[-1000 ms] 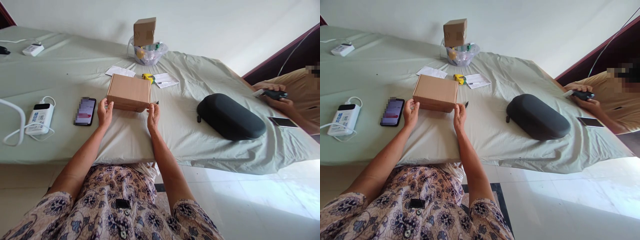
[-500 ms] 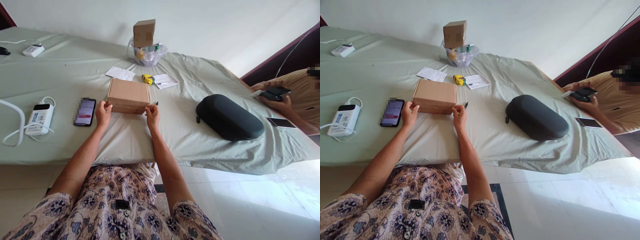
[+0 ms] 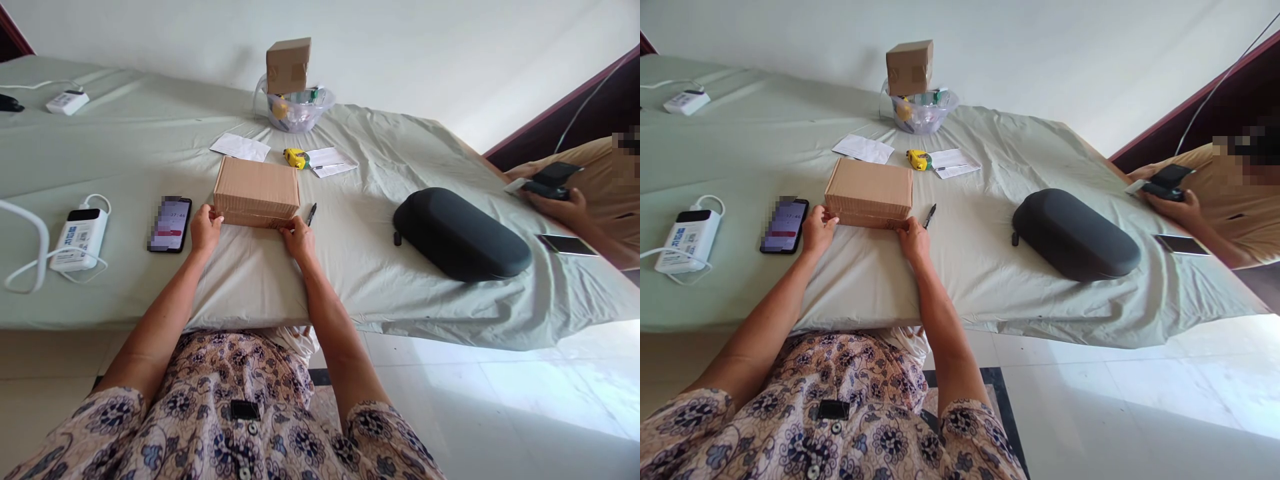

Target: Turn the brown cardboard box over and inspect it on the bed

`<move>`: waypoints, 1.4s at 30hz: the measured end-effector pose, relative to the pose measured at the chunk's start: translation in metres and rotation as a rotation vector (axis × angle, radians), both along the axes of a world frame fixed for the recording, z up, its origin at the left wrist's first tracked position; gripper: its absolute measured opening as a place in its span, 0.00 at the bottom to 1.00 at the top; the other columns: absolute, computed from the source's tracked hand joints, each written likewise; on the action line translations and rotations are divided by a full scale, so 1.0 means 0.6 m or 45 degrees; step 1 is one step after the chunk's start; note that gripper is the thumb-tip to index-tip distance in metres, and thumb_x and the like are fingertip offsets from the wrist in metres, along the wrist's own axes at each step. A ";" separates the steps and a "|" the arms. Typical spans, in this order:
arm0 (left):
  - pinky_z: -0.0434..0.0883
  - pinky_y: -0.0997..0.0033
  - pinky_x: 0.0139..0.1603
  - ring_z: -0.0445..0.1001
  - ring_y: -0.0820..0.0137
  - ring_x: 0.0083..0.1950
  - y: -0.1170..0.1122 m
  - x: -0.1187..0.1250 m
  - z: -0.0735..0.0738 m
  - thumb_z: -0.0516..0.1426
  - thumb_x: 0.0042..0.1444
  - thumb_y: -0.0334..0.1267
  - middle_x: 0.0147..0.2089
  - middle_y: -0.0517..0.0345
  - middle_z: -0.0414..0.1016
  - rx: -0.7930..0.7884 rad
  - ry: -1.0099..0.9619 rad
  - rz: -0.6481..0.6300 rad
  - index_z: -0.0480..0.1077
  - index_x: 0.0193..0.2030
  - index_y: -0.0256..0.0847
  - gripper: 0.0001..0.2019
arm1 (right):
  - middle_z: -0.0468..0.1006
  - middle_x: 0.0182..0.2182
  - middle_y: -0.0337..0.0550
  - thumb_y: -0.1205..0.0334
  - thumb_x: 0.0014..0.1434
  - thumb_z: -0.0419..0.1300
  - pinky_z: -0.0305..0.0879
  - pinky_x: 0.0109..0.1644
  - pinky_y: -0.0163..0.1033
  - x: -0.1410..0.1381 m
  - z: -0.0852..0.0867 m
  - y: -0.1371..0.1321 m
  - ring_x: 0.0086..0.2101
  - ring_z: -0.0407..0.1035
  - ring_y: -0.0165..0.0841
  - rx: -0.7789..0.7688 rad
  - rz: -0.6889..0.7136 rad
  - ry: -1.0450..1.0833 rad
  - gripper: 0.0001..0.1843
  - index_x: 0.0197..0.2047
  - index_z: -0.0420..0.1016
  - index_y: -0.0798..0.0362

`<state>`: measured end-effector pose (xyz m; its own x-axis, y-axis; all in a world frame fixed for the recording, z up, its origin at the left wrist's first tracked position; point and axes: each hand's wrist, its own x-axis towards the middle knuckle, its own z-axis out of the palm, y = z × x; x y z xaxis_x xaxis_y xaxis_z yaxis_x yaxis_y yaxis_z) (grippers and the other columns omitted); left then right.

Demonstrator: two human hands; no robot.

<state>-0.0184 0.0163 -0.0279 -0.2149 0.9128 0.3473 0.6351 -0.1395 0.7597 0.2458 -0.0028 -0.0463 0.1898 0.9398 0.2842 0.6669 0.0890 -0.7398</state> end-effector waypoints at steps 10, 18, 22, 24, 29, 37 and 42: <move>0.74 0.58 0.55 0.75 0.60 0.51 -0.010 0.004 0.013 0.57 0.61 0.45 0.46 0.48 0.77 0.196 -0.057 0.059 0.70 0.47 0.41 0.12 | 0.73 0.29 0.35 0.51 0.57 0.61 0.64 0.37 0.38 -0.010 0.032 -0.009 0.29 0.67 0.29 0.164 -0.021 0.332 0.12 0.33 0.62 0.48; 0.74 0.57 0.55 0.76 0.57 0.55 -0.024 0.033 0.017 0.59 0.56 0.64 0.54 0.42 0.72 0.238 -0.255 -0.060 0.58 0.55 0.41 0.32 | 0.57 0.23 0.30 0.34 0.53 0.63 0.53 0.31 0.36 -0.035 0.041 -0.020 0.26 0.54 0.27 0.263 -0.113 0.364 0.28 0.29 0.53 0.46; 0.75 0.58 0.52 0.77 0.57 0.53 -0.028 0.040 0.014 0.59 0.55 0.64 0.55 0.42 0.73 0.195 -0.257 -0.043 0.57 0.56 0.42 0.33 | 0.55 0.21 0.29 0.35 0.53 0.63 0.50 0.30 0.35 -0.044 0.039 -0.018 0.24 0.52 0.27 0.188 -0.200 0.365 0.30 0.28 0.50 0.46; 0.75 0.58 0.52 0.78 0.57 0.53 -0.027 0.041 0.013 0.59 0.56 0.63 0.55 0.43 0.74 0.188 -0.247 -0.040 0.57 0.56 0.43 0.32 | 0.55 0.20 0.28 0.36 0.54 0.63 0.50 0.29 0.36 -0.048 0.040 -0.017 0.23 0.52 0.26 0.163 -0.220 0.385 0.29 0.27 0.49 0.46; 0.75 0.58 0.53 0.78 0.57 0.53 -0.026 0.044 0.010 0.62 0.56 0.58 0.55 0.44 0.75 0.165 -0.237 0.007 0.59 0.56 0.43 0.29 | 0.56 0.19 0.27 0.39 0.55 0.63 0.50 0.29 0.36 -0.052 0.045 -0.016 0.22 0.53 0.26 0.129 -0.226 0.402 0.28 0.27 0.50 0.46; 0.75 0.60 0.50 0.79 0.59 0.50 -0.025 0.048 0.009 0.64 0.54 0.53 0.54 0.46 0.76 0.212 -0.329 0.000 0.58 0.54 0.44 0.28 | 0.57 0.22 0.29 0.36 0.57 0.58 0.51 0.32 0.36 -0.049 0.059 -0.025 0.27 0.54 0.27 0.091 -0.195 0.384 0.26 0.28 0.53 0.47; 0.76 0.60 0.50 0.80 0.58 0.49 -0.025 0.049 0.009 0.65 0.54 0.50 0.52 0.47 0.76 0.186 -0.349 -0.003 0.59 0.53 0.44 0.27 | 0.58 0.22 0.30 0.36 0.57 0.59 0.50 0.32 0.35 -0.052 0.059 -0.022 0.26 0.54 0.26 0.108 -0.223 0.400 0.26 0.27 0.54 0.47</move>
